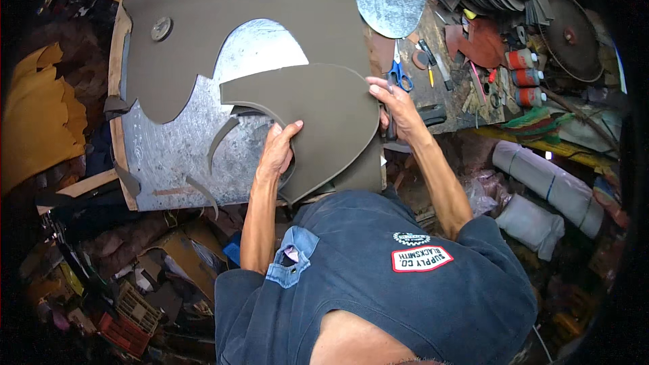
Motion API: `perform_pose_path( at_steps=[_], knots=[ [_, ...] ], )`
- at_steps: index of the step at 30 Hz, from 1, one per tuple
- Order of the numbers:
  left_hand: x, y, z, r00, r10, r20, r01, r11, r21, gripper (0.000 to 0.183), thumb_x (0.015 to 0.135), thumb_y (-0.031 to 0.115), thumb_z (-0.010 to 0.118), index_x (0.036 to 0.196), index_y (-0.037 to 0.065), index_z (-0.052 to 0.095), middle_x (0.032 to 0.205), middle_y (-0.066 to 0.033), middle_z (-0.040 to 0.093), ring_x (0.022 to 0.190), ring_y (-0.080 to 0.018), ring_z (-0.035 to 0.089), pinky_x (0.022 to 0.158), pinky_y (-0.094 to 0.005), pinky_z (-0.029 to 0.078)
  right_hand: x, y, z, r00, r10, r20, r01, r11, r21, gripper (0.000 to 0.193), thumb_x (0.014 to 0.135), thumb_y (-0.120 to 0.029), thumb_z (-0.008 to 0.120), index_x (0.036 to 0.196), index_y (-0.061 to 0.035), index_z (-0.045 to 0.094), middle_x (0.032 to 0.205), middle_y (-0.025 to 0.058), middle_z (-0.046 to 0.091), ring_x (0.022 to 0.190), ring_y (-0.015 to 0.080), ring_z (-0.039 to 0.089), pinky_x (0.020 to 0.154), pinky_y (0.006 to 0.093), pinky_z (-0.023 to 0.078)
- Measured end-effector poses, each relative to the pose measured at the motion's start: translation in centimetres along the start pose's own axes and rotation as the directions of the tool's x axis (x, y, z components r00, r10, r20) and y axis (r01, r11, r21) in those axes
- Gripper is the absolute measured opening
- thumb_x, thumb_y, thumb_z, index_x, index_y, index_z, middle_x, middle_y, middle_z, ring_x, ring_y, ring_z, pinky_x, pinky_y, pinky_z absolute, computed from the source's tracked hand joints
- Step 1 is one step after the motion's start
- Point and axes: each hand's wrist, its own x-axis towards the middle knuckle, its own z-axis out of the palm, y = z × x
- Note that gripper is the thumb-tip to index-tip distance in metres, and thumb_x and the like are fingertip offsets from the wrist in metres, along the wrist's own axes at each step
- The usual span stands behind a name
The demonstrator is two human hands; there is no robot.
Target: Trace and cut out shapes from a large sheet of synthetic material using a pattern template and a utility knife.
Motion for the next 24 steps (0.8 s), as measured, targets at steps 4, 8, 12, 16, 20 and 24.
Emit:
perform_pose_path(
  at_steps=[4,8,12,16,20,24],
  knots=[
    [-0.4,0.3,1.2,0.992,-0.082,-0.094,0.087,0.995,0.049,0.04,0.093,0.017,0.063,0.122,-0.008,0.057,0.116,-0.0161,0.066,0.101,-0.0245,0.066,0.088,-0.0353,0.054,2.3,-1.2,0.8,0.993,0.011,0.119,0.051,0.86,-0.508,0.061,0.093,-0.035,0.067,0.14,-0.0008,0.048,0.106,0.0104,0.07,0.082,0.0071,0.063,0.049,0.0232,0.045],
    [-0.3,0.4,0.8,0.994,0.013,-0.112,0.005,0.988,0.153,0.051,0.092,0.018,0.062,0.134,-0.006,0.047,0.128,-0.0169,0.058,0.116,-0.0258,0.058,0.099,-0.037,0.046,3.7,-1.0,0.3,0.99,0.047,0.135,0.031,0.851,-0.524,0.058,0.092,-0.034,0.066,0.137,0.0005,0.052,0.094,0.0103,0.071,0.061,0.011,0.059,0.053,0.0279,0.05],
    [0.6,0.4,0.4,0.997,0.033,-0.077,-0.009,0.956,0.294,0.048,0.09,0.018,0.065,0.129,-0.005,0.052,0.125,-0.0131,0.059,0.115,-0.0228,0.056,0.101,-0.0347,0.041,3.0,-3.6,-0.5,0.959,0.096,0.268,0.066,0.841,-0.537,0.053,0.091,-0.03,0.066,0.133,0.001,0.056,0.082,0.0068,0.068,0.055,0.0086,0.053,0.047,0.026,0.045],
    [1.7,1.1,1.4,0.999,0.035,-0.003,-0.032,0.935,0.354,0.051,0.091,0.019,0.064,0.134,-0.004,0.048,0.13,-0.0124,0.056,0.118,-0.023,0.054,0.103,-0.0341,0.04,5.4,-1.5,-2.4,0.884,-0.312,0.347,0.462,0.694,-0.552,0.046,0.088,-0.022,0.068,0.127,-0.0011,0.061,0.09,0.0145,0.072,0.073,0.0211,0.067,0.067,0.0341,0.053],
    [4.3,1.4,-2.0,0.972,0.174,-0.159,-0.184,0.982,-0.051,0.049,0.098,0.028,0.059,0.137,0.001,0.047,0.134,-0.012,0.054,0.121,-0.0251,0.053,0.106,-0.038,0.041,4.2,-6.3,-0.5,0.902,0.025,0.43,0.332,0.596,-0.731,0.045,0.09,-0.023,0.066,0.125,0.0034,0.06,0.108,0.0209,0.071,0.095,0.0242,0.069,0.083,0.0367,0.053],
    [8.5,5.8,-5.6,0.855,0.25,-0.455,-0.422,0.844,-0.33,0.054,0.101,0.038,0.053,0.143,0.008,0.041,0.148,-0.0161,0.043,0.133,-0.0301,0.046,0.11,-0.0442,0.039,3.1,-6.9,-2.2,0.886,0.079,0.457,0.322,0.604,-0.729,0.034,0.09,-0.02,0.066,0.116,0.0007,0.065,0.093,0.0152,0.071,0.08,0.0204,0.066,0.073,0.0359,0.051]
  ],
)
